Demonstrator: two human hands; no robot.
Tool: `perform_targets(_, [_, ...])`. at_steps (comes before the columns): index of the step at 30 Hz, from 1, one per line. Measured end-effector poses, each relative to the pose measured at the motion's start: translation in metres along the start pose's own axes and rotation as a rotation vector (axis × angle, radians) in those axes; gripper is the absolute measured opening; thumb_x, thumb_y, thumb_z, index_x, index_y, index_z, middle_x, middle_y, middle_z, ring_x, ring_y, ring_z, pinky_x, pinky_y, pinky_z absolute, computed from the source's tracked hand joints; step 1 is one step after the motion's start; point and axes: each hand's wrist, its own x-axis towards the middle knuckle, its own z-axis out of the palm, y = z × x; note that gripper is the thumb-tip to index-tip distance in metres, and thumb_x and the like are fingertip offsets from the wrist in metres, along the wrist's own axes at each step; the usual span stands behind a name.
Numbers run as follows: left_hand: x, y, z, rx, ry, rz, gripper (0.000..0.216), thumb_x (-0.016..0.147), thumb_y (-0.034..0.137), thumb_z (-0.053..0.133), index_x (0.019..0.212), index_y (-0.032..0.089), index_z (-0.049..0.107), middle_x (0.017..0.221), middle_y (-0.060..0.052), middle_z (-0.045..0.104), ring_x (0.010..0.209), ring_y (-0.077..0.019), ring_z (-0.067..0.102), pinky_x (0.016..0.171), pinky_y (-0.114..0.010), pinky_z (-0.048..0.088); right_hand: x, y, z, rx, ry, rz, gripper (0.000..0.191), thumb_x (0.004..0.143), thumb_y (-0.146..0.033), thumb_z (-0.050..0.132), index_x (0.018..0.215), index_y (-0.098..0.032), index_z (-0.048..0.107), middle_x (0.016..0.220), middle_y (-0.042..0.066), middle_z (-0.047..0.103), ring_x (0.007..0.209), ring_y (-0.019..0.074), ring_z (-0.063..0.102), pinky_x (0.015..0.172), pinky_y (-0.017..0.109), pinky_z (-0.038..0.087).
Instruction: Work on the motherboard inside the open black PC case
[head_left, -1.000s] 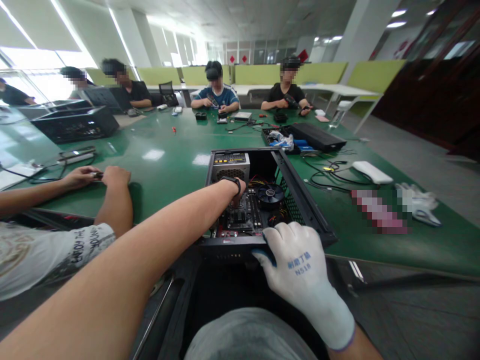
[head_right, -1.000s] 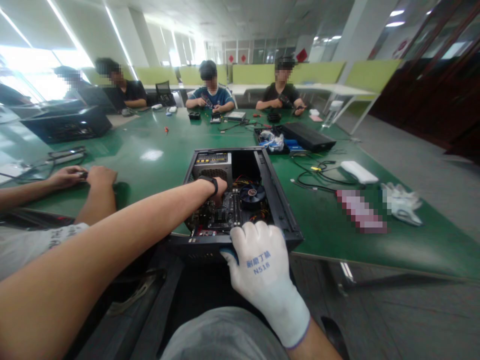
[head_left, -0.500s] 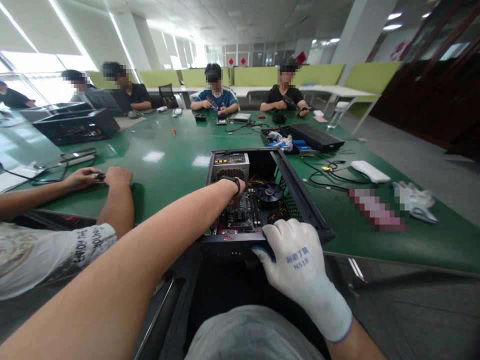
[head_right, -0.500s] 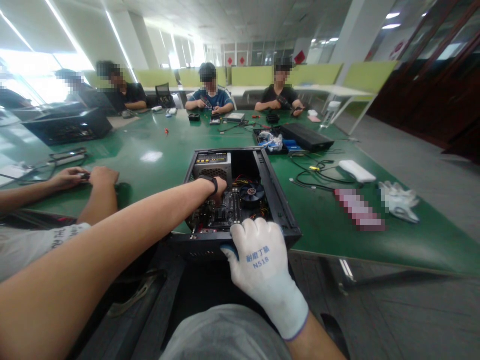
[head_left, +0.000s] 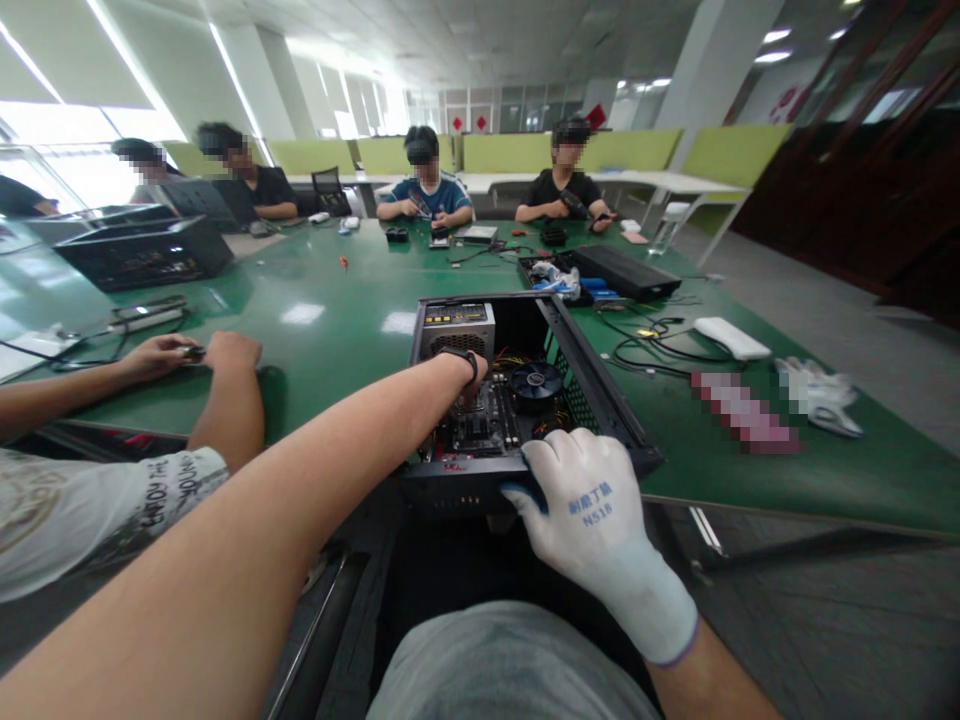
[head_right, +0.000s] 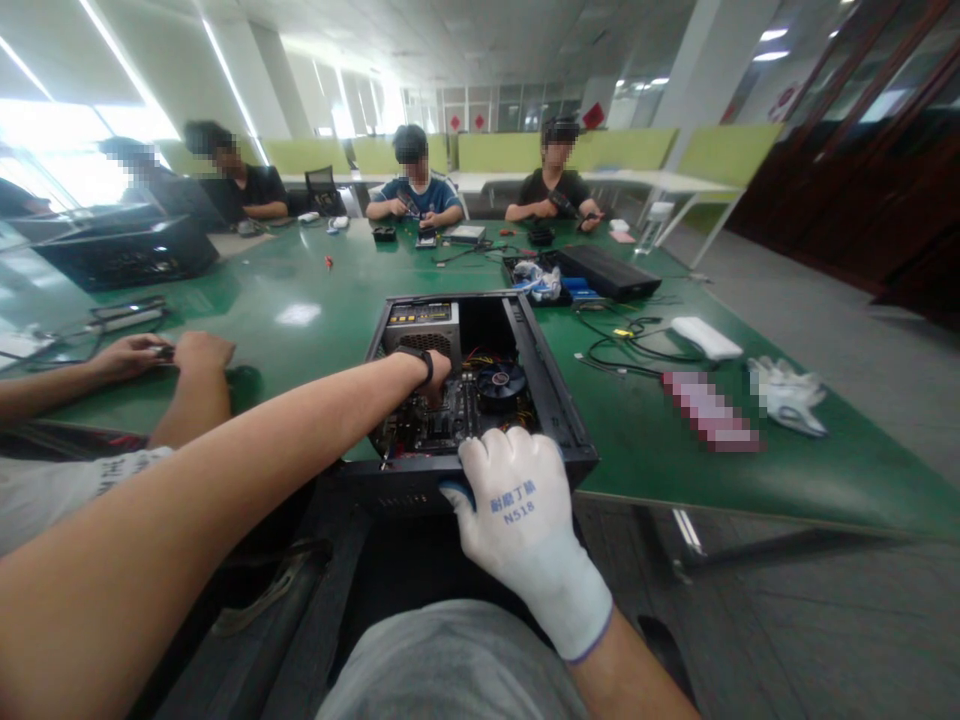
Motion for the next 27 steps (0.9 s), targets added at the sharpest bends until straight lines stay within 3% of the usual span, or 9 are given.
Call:
perform_targets(11, [-0.011, 0.002, -0.008, 0.093, -0.032, -0.009, 0.068, 0.044, 0.043, 0.09, 0.106, 0.018, 0.078, 0.107, -0.011, 0.076, 0.103, -0.0311, 0.068, 0.096, -0.034, 0.051, 0.0, 0.0, -0.002, -0.009, 0.014, -0.003, 0.025, 0.086, -0.045, 0.059, 0.094, -0.021, 0.059, 0.088, 0.007, 0.056, 0.083, 0.0247, 0.043, 0.07, 0.037, 0.019])
perform_targets(27, [-0.021, 0.004, -0.011, 0.064, -0.002, -0.033, 0.061, 0.051, 0.049, 0.085, 0.101, 0.014, 0.079, 0.102, -0.013, 0.076, 0.098, -0.0304, 0.069, 0.091, -0.033, 0.053, -0.001, 0.001, 0.001, 0.009, 0.002, 0.002, 0.028, 0.087, -0.047, 0.058, 0.099, -0.022, 0.059, 0.088, 0.006, 0.056, 0.084, 0.025, 0.043, 0.07, 0.038, 0.019])
